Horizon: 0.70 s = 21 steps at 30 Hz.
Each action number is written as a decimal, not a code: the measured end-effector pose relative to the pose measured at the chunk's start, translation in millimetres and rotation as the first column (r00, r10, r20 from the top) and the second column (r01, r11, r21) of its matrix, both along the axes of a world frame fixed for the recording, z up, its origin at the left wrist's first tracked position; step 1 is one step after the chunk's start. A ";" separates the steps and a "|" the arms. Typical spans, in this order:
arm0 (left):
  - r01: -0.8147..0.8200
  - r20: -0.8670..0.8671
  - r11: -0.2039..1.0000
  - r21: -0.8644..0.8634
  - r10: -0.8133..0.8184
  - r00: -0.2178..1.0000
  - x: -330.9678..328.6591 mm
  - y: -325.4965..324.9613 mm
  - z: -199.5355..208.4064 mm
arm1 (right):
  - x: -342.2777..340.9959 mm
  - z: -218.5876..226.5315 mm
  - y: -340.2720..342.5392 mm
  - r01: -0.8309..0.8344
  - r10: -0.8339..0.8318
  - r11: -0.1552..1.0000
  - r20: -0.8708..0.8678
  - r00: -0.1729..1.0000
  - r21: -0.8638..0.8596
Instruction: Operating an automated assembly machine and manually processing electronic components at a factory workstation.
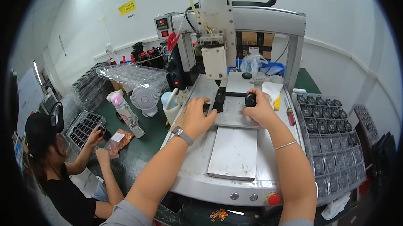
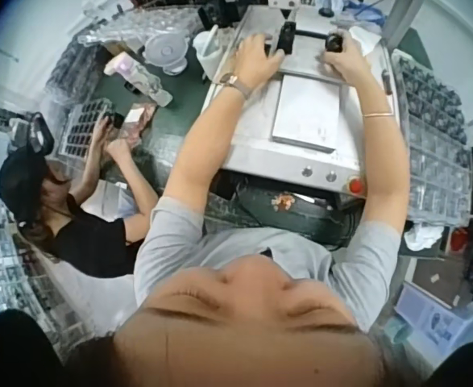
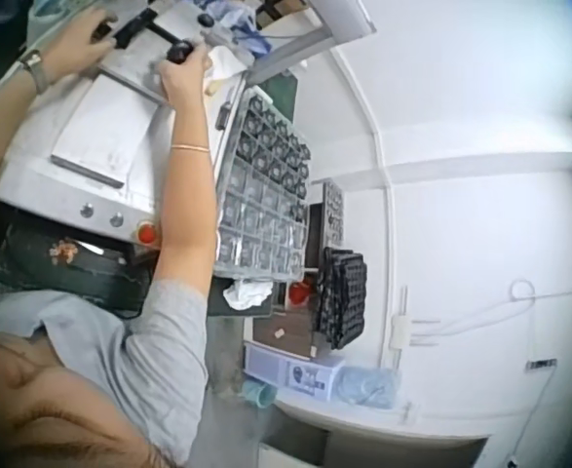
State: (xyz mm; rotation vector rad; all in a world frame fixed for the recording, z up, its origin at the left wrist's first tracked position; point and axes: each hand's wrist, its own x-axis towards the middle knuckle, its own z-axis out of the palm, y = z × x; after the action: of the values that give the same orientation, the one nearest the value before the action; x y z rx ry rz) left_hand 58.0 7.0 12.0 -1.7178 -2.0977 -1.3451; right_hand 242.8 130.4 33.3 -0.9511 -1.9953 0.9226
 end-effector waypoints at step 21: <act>0.186 0.298 0.982 -0.018 -0.172 0.939 7.0 -2.9 11.2 | -1.6 20.7 -56.1 -0.460 0.344 0.780 0.324 0.881 0.423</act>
State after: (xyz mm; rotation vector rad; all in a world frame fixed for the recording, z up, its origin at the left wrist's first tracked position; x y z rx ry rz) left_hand 65.0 4.1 23.2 -1.8663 -2.1775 -1.7157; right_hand 241.2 74.3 54.0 -0.3476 -2.5307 0.4742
